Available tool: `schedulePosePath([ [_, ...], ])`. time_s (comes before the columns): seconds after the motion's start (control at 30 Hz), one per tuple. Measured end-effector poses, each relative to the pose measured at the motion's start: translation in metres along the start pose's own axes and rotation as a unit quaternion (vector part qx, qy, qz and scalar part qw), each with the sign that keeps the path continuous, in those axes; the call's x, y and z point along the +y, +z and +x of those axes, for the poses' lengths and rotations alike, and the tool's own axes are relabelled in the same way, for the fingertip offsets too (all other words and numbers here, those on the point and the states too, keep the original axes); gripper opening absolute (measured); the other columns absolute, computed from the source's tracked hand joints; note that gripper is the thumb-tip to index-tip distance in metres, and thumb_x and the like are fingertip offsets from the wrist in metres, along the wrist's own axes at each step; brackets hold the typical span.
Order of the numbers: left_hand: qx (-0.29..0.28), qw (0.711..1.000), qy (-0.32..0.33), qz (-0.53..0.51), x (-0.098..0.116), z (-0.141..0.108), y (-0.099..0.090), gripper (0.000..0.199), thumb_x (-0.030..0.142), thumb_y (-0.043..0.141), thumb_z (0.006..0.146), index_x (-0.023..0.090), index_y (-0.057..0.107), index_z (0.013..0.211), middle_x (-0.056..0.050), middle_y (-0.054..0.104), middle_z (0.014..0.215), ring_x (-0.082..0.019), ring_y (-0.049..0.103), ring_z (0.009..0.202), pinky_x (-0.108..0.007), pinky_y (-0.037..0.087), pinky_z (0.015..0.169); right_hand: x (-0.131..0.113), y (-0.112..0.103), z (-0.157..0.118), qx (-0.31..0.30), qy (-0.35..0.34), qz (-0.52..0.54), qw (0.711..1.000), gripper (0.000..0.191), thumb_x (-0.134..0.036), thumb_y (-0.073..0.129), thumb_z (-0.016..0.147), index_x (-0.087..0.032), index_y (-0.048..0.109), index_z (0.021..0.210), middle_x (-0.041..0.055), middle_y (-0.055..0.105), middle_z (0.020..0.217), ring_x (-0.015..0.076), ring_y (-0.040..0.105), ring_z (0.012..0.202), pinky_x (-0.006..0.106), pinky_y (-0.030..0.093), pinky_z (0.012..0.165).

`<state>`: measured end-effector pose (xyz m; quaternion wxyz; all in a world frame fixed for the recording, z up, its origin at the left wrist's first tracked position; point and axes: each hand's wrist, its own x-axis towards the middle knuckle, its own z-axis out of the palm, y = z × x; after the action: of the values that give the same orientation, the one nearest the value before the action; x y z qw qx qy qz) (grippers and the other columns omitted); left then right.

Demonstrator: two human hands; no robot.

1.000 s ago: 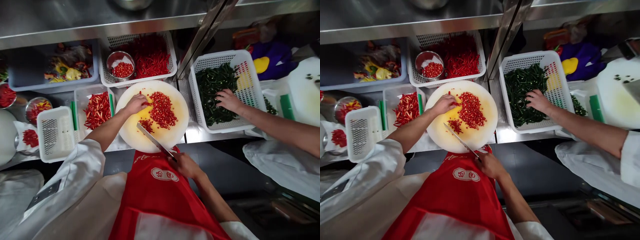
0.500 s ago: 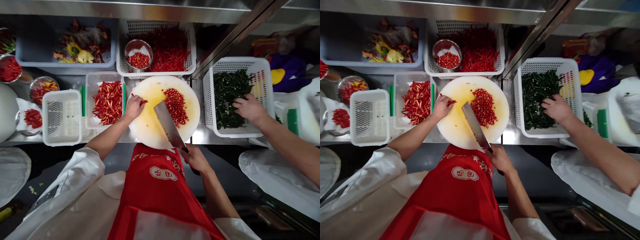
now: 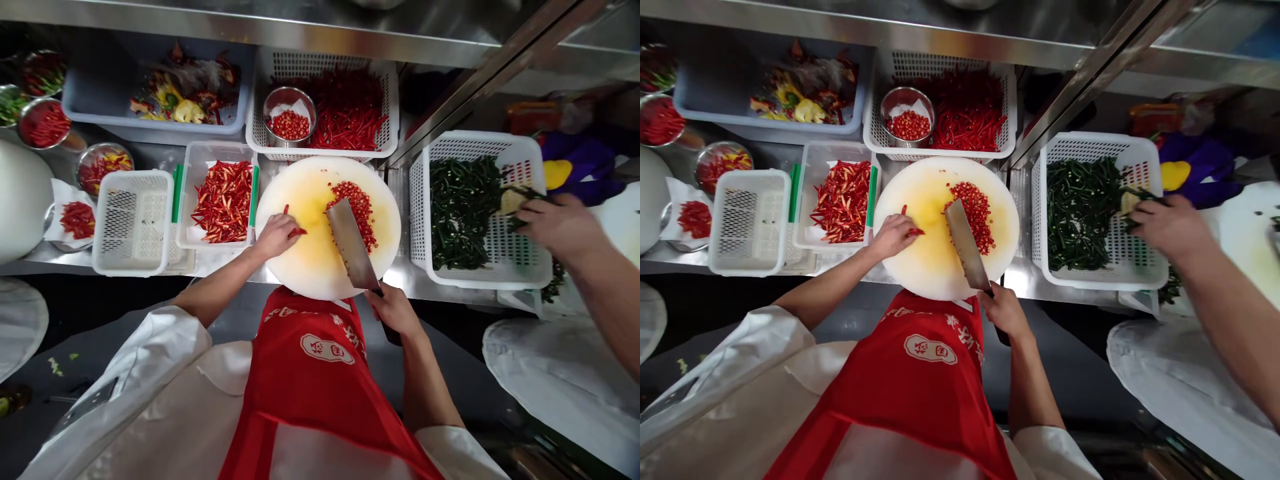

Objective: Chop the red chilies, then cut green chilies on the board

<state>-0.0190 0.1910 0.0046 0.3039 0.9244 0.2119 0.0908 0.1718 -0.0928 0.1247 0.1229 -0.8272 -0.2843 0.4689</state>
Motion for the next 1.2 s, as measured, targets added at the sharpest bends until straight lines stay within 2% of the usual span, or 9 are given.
schedulePosePath([
  [0.1, 0.024, 1.0, -0.015, -0.014, 0.008, -0.017, 0.005, 0.027, 0.044, 0.06, 0.087, 0.023, 0.067, 0.103, -0.008, 0.06, 0.119, -0.025, 0.052, 0.115, -0.042, 0.04, 0.101, 0.001, -0.007, 0.001, -0.003, -0.032, -0.019, 0.999, 0.025, -0.044, 0.048, 0.087, -0.023, 0.049, 0.073, -0.0011, 0.058, 0.05, 0.0178, 0.057, 0.05, 0.027, 0.038, 0.055],
  [0.2, 0.062, 0.994, -0.094, 0.001, 0.009, -0.021, 0.008, 0.059, 0.056, 0.07, 0.076, 0.022, 0.058, 0.123, -0.012, 0.047, 0.141, -0.031, 0.041, 0.132, -0.046, 0.036, 0.109, -0.002, -0.007, -0.001, -0.018, -0.06, -0.048, 0.997, 0.025, -0.042, 0.047, 0.087, -0.022, 0.052, 0.074, 0.0011, 0.06, 0.054, 0.0189, 0.059, 0.057, 0.027, 0.037, 0.056],
  [0.27, 0.048, 0.993, -0.111, 0.017, 0.012, -0.018, 0.012, 0.083, 0.061, 0.074, 0.069, 0.02, 0.048, 0.136, -0.015, 0.035, 0.151, -0.035, 0.032, 0.139, -0.051, 0.028, 0.114, -0.002, -0.004, -0.001, -0.025, -0.079, -0.065, 0.994, 0.023, -0.04, 0.046, 0.088, -0.021, 0.055, 0.077, 0.0028, 0.063, 0.061, 0.0191, 0.06, 0.062, 0.027, 0.036, 0.059],
  [0.33, 0.022, 0.995, -0.092, 0.024, 0.017, -0.014, 0.018, 0.089, 0.061, 0.073, 0.069, 0.018, 0.043, 0.14, -0.016, 0.032, 0.153, -0.035, 0.028, 0.142, -0.053, 0.021, 0.118, -0.001, -0.001, -0.001, -0.02, -0.092, -0.083, 0.992, 0.022, -0.037, 0.045, 0.089, -0.021, 0.056, 0.079, 0.0047, 0.066, 0.07, 0.019, 0.061, 0.067, 0.027, 0.036, 0.061],
  [0.43, 0.005, 0.999, -0.037, 0.007, 0.027, -0.013, 0.026, 0.065, 0.051, 0.066, 0.081, 0.02, 0.048, 0.136, -0.012, 0.044, 0.147, -0.031, 0.033, 0.14, -0.052, 0.02, 0.119, 0.001, 0.005, 0.0, -0.009, -0.093, -0.107, 0.99, 0.022, -0.036, 0.045, 0.09, -0.02, 0.056, 0.08, 0.0072, 0.068, 0.079, 0.0193, 0.061, 0.072, 0.027, 0.034, 0.063],
  [0.53, 0.033, 0.999, -0.01, -0.026, 0.032, -0.02, 0.029, 0.043, 0.041, 0.058, 0.089, 0.021, 0.055, 0.127, -0.01, 0.054, 0.137, -0.026, 0.044, 0.133, -0.049, 0.027, 0.117, -0.003, 0.008, -0.003, -0.012, -0.089, -0.122, 0.988, 0.023, -0.035, 0.044, 0.091, -0.019, 0.057, 0.081, 0.0088, 0.069, 0.082, 0.0196, 0.062, 0.074, 0.026, 0.034, 0.064],
  [0.67, 0.081, 0.994, -0.063, -0.038, 0.032, -0.039, 0.027, 0.04, 0.044, 0.062, 0.087, 0.022, 0.06, 0.119, -0.01, 0.059, 0.128, -0.026, 0.052, 0.121, -0.046, 0.04, 0.105, -0.016, 0.015, -0.007, -0.015, -0.091, -0.143, 0.985, 0.022, -0.03, 0.043, 0.093, -0.018, 0.061, 0.093, 0.0103, 0.071, 0.092, 0.0211, 0.063, 0.082, 0.026, 0.035, 0.067],
  [0.87, 0.11, 0.989, -0.092, -0.045, 0.031, -0.057, 0.027, 0.034, 0.047, 0.052, 0.092, 0.02, 0.065, 0.109, -0.009, 0.062, 0.12, -0.023, 0.053, 0.116, -0.041, 0.04, 0.101, -0.034, 0.028, -0.007, -0.001, -0.089, -0.194, 0.977, 0.023, -0.027, 0.044, 0.093, -0.016, 0.061, 0.103, 0.0115, 0.072, 0.093, 0.0209, 0.063, 0.08, 0.027, 0.033, 0.066],
  [1.2, 0.09, 0.99, -0.104, -0.043, 0.019, -0.039, 0.027, 0.026, 0.037, 0.048, 0.095, 0.022, 0.068, 0.102, -0.007, 0.068, 0.103, -0.024, 0.055, 0.1, -0.042, 0.039, 0.09, -0.042, 0.027, -0.005, 0.009, -0.102, -0.245, 0.964, 0.019, -0.028, 0.043, 0.092, -0.017, 0.059, 0.093, 0.0083, 0.069, 0.082, 0.0186, 0.06, 0.071, 0.028, 0.028, 0.062],
])
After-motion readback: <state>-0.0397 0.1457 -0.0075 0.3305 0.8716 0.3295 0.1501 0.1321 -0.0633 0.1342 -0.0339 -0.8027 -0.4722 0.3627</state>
